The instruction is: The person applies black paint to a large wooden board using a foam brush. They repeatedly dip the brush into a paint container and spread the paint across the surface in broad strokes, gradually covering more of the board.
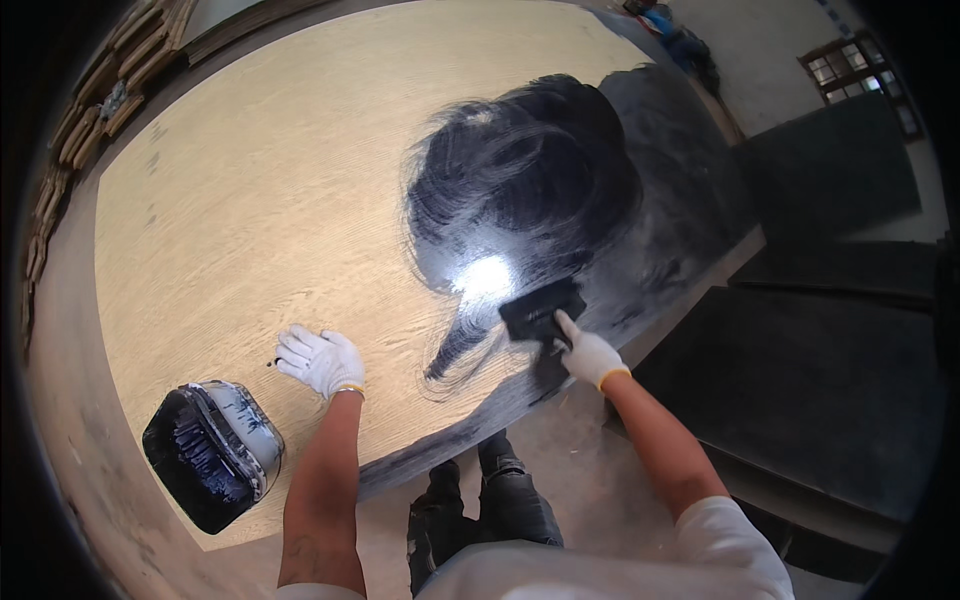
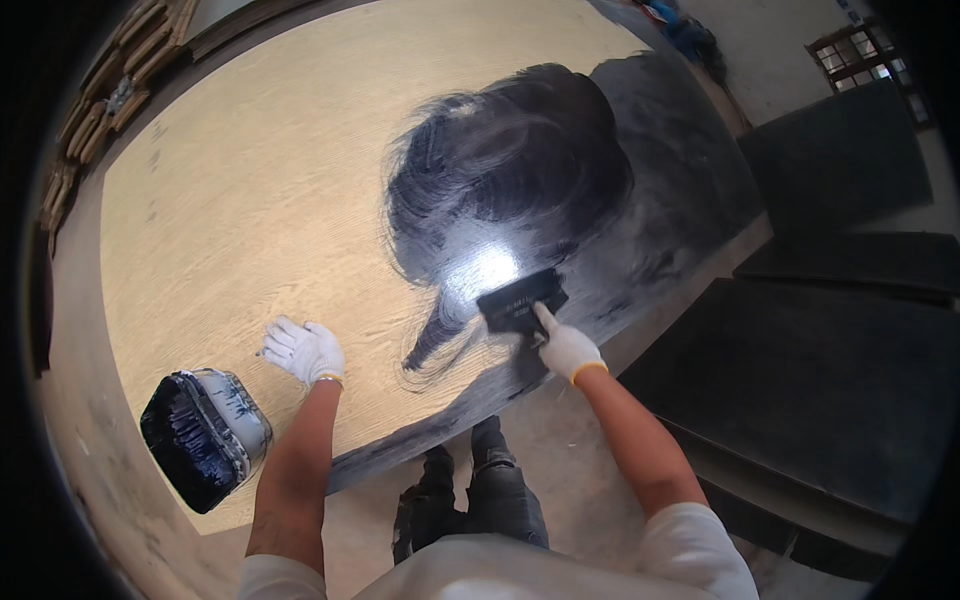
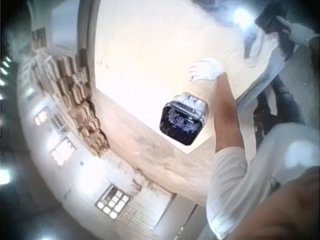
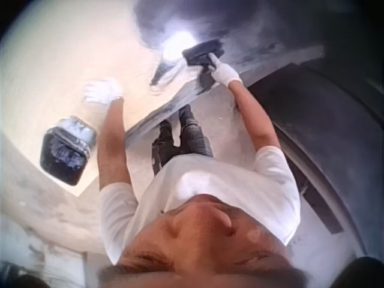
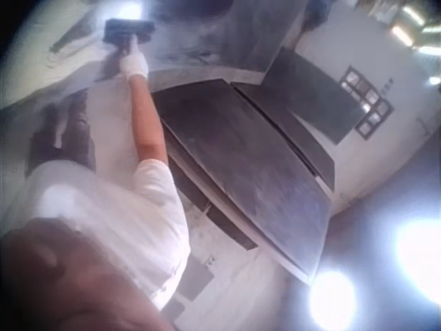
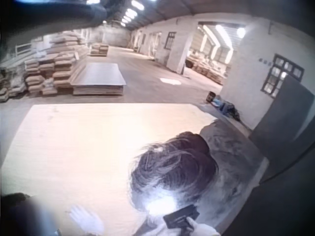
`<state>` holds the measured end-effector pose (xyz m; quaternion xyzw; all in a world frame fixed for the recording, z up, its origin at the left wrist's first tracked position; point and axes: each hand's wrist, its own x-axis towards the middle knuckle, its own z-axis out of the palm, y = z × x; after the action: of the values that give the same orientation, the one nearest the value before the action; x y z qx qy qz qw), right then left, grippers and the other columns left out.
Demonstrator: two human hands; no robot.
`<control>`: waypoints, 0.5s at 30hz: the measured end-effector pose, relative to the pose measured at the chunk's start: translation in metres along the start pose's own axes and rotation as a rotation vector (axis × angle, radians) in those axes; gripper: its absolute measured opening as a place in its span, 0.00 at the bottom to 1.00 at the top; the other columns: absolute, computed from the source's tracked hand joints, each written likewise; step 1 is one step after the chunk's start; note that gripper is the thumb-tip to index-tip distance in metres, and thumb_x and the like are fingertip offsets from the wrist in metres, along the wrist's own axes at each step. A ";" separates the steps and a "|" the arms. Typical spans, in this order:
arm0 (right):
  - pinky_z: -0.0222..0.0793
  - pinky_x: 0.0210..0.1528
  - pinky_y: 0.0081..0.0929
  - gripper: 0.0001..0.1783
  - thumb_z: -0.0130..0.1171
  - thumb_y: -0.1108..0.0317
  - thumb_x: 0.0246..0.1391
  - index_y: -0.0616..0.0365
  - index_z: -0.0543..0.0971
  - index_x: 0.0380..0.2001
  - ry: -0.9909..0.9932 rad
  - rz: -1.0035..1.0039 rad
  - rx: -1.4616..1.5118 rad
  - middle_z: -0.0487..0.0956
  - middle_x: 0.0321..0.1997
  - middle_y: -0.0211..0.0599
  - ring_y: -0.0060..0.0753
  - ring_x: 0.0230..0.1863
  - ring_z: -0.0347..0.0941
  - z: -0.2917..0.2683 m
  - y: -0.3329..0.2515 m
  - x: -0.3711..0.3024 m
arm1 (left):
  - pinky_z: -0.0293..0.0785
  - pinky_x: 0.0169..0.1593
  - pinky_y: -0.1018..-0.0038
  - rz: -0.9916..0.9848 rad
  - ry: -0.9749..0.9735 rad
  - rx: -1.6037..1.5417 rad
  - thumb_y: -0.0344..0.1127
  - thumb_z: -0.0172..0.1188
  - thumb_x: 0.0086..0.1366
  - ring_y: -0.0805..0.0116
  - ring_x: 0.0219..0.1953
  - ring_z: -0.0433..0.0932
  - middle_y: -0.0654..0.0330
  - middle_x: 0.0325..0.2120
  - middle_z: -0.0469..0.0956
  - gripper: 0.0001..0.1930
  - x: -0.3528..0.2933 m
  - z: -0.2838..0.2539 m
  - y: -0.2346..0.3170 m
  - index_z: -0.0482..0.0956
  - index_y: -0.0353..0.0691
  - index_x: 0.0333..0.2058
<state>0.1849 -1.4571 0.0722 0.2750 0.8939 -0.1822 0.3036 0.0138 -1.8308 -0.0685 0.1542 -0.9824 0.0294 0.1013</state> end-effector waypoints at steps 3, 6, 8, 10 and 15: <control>0.75 0.53 0.49 0.44 0.48 0.75 0.57 0.41 0.54 0.77 0.021 -0.090 0.132 0.82 0.49 0.63 0.62 0.50 0.81 -0.012 -0.066 0.035 | 0.45 0.74 0.44 0.034 -0.009 -0.011 0.44 0.52 0.67 0.40 0.71 0.56 0.42 0.68 0.62 0.33 -0.003 0.001 0.007 0.62 0.32 0.66; 0.77 0.50 0.50 0.45 0.48 0.74 0.58 0.27 0.55 0.76 -0.315 -0.267 -0.140 0.84 0.45 0.58 0.58 0.46 0.83 0.039 -0.133 -0.028 | 0.46 0.73 0.44 0.016 -0.031 -0.007 0.44 0.52 0.67 0.40 0.70 0.56 0.41 0.68 0.62 0.32 -0.002 0.003 -0.002 0.62 0.32 0.66; 0.78 0.46 0.48 0.46 0.50 0.71 0.59 0.22 0.50 0.78 -0.421 -0.290 -0.206 0.84 0.38 0.54 0.53 0.40 0.84 0.074 -0.106 -0.075 | 0.46 0.73 0.44 0.011 -0.023 -0.023 0.44 0.52 0.67 0.40 0.70 0.56 0.41 0.68 0.62 0.32 0.001 0.004 -0.005 0.62 0.33 0.66; 0.78 0.47 0.48 0.46 0.51 0.70 0.59 0.22 0.50 0.77 -0.353 -0.209 -0.245 0.84 0.38 0.54 0.52 0.40 0.84 0.056 -0.064 -0.069 | 0.47 0.73 0.43 0.009 0.007 -0.025 0.44 0.52 0.67 0.39 0.70 0.57 0.41 0.68 0.62 0.32 0.001 0.007 -0.013 0.62 0.33 0.66; 0.77 0.51 0.49 0.44 0.51 0.71 0.57 0.35 0.54 0.77 -0.066 -0.062 -0.018 0.84 0.45 0.58 0.60 0.45 0.82 -0.001 -0.097 0.013 | 0.46 0.72 0.42 0.038 -0.020 -0.020 0.43 0.52 0.67 0.38 0.70 0.56 0.41 0.67 0.62 0.32 0.003 0.000 0.004 0.62 0.33 0.66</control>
<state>0.1170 -1.5277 0.0796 0.2384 0.8930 -0.1924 0.3298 0.0095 -1.8283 -0.0678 0.1346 -0.9864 0.0197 0.0923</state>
